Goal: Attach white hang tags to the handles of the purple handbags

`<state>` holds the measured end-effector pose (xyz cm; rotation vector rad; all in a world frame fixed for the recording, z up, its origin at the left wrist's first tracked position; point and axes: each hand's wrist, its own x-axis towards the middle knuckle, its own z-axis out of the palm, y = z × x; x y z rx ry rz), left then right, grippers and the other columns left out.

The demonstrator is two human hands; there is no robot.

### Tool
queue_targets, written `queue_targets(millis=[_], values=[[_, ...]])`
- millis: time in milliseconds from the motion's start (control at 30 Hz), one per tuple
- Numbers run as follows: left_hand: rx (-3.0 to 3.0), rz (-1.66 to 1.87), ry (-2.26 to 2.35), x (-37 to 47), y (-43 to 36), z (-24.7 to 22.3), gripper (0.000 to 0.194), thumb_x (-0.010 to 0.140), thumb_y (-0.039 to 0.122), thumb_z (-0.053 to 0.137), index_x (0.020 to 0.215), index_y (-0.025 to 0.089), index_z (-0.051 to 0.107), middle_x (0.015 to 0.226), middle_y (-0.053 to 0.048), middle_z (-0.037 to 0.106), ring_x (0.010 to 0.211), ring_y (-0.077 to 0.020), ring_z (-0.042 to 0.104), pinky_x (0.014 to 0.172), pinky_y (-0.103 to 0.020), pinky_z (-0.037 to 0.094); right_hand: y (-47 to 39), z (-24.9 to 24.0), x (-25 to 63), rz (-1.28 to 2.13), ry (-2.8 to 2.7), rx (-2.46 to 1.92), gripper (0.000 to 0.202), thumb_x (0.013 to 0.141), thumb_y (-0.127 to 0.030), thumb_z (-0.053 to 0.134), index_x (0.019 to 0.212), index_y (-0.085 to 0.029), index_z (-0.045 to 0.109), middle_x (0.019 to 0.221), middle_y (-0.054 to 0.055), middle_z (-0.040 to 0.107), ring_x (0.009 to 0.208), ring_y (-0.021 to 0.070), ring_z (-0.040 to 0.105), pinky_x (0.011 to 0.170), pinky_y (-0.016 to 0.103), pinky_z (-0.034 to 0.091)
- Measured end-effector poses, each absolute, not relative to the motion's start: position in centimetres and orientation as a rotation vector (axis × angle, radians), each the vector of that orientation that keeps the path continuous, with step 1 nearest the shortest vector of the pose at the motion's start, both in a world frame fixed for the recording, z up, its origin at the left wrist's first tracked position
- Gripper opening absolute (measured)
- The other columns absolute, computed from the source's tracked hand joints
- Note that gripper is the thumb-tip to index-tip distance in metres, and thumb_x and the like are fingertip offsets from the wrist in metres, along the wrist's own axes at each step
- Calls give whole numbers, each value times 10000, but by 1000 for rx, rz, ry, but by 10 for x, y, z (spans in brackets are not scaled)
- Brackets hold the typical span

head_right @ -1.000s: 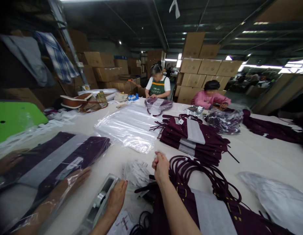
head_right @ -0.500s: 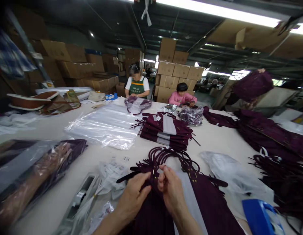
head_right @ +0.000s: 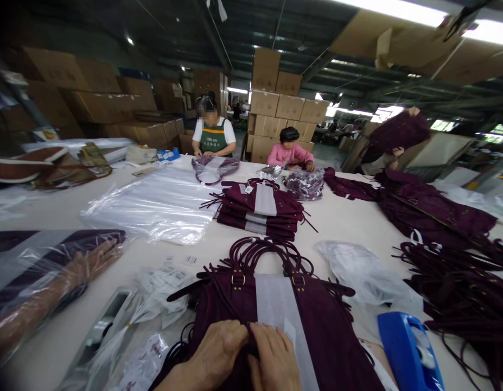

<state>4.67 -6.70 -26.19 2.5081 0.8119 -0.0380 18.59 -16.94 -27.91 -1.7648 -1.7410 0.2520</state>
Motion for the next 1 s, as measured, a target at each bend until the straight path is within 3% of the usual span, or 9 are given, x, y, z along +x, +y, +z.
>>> queue_targets(millis=[133,200,400,700,833,1000], values=[[2391,49,911,48,-38,-259,268,877,227,332,820,184,590,810,-36,613,766,-149,558,696,-248,408,-129,-274,193,555,-1628,-1867,293,868,-342,359,807,-224,621,651,9,661,577,148,611,524,226,448],[2225,148,1066,52,-17,-258,252,869,225,347,847,182,594,857,-39,604,815,-137,550,745,-231,403,-108,-268,200,615,-1536,-1906,347,862,-396,340,712,-210,591,575,7,613,510,141,564,476,227,399],[1854,175,1567,79,32,-275,224,742,82,400,847,132,592,861,-101,599,810,-186,561,725,-291,404,-60,-268,218,684,-1495,-1900,300,805,-398,369,643,-215,542,530,6,553,504,157,513,499,253,338],[1626,297,1449,79,33,-291,397,569,-26,458,870,157,641,846,-12,609,753,-109,551,652,-193,414,-46,-289,219,773,-1518,-2055,232,780,-311,389,609,-222,517,535,16,561,539,178,532,532,274,293],[1773,407,1291,74,32,-295,335,604,-11,462,822,158,652,923,-20,570,841,-109,531,761,-204,403,-30,-287,204,897,-1506,-1914,235,774,-295,399,580,-217,506,522,-1,543,544,160,520,533,258,323],[2055,281,1420,69,24,-291,233,737,86,433,799,194,629,886,-5,566,783,-112,538,688,-214,389,-26,-289,207,1248,-1323,-1811,139,744,-285,437,664,-196,508,484,-33,533,404,118,471,460,240,324]])
